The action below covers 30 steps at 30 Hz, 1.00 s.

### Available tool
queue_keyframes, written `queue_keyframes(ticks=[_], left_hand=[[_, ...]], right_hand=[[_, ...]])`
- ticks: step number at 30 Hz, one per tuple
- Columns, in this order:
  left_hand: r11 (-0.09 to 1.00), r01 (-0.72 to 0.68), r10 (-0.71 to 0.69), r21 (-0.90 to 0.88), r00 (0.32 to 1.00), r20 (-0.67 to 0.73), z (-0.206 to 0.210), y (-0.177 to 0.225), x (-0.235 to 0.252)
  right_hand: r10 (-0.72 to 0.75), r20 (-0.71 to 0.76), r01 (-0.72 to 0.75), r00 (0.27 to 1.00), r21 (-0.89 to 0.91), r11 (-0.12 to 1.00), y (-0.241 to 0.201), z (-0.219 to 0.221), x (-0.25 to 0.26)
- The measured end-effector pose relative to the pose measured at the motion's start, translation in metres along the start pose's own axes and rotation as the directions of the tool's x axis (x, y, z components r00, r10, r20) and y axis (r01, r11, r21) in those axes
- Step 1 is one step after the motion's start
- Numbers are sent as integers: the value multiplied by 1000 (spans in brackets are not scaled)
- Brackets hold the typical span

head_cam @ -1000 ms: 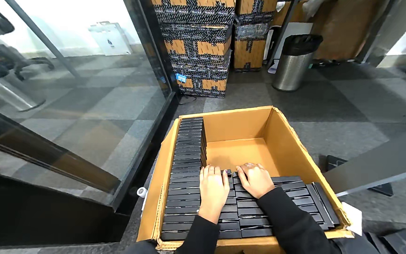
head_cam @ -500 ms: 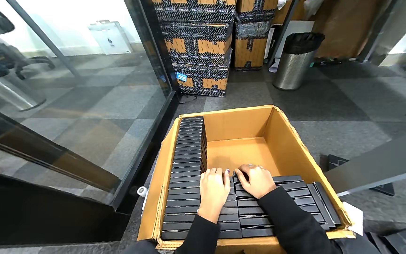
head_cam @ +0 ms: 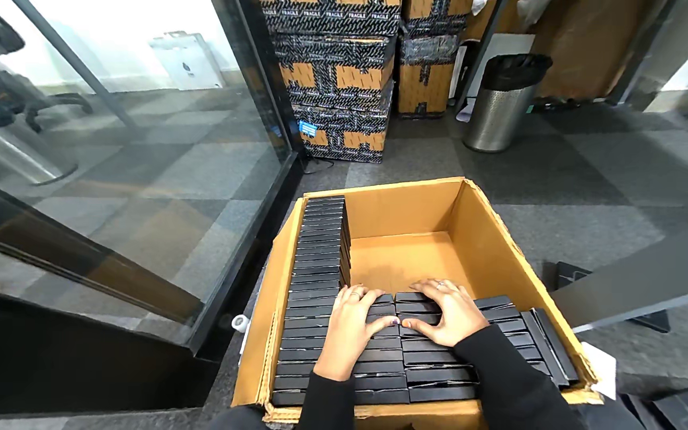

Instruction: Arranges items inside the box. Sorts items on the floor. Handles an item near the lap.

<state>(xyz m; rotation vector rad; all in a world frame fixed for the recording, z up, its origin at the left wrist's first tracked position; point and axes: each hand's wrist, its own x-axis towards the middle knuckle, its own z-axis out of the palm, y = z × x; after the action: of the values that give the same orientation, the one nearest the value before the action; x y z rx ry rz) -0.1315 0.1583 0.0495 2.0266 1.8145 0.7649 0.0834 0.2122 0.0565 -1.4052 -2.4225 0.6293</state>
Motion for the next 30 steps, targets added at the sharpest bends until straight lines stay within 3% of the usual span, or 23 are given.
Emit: queue_keyframes(ticks=[6,15,19,24,30], left_hand=[[999,-25,27,27,998,-58,7,2,3],[993,-119,120,23,992,-37,9,-9,0],[997,-74,74,-21,997,-25,4,-9,-1],[997,-70,69,-20,997,-39,2,-3,0],[997,-70,71,19,996,-56,8,-2,3]], right_hand=[[39,-100,-34,994,45,998,2,3,5],[-41,40,40,998,33,999,4,-4,0],[-41,54,38,998,56,998,6,-5,0],[-27,-86,33,996,69,997,11,-1,3],[6,-96,-3,995,33,999,11,1,5]])
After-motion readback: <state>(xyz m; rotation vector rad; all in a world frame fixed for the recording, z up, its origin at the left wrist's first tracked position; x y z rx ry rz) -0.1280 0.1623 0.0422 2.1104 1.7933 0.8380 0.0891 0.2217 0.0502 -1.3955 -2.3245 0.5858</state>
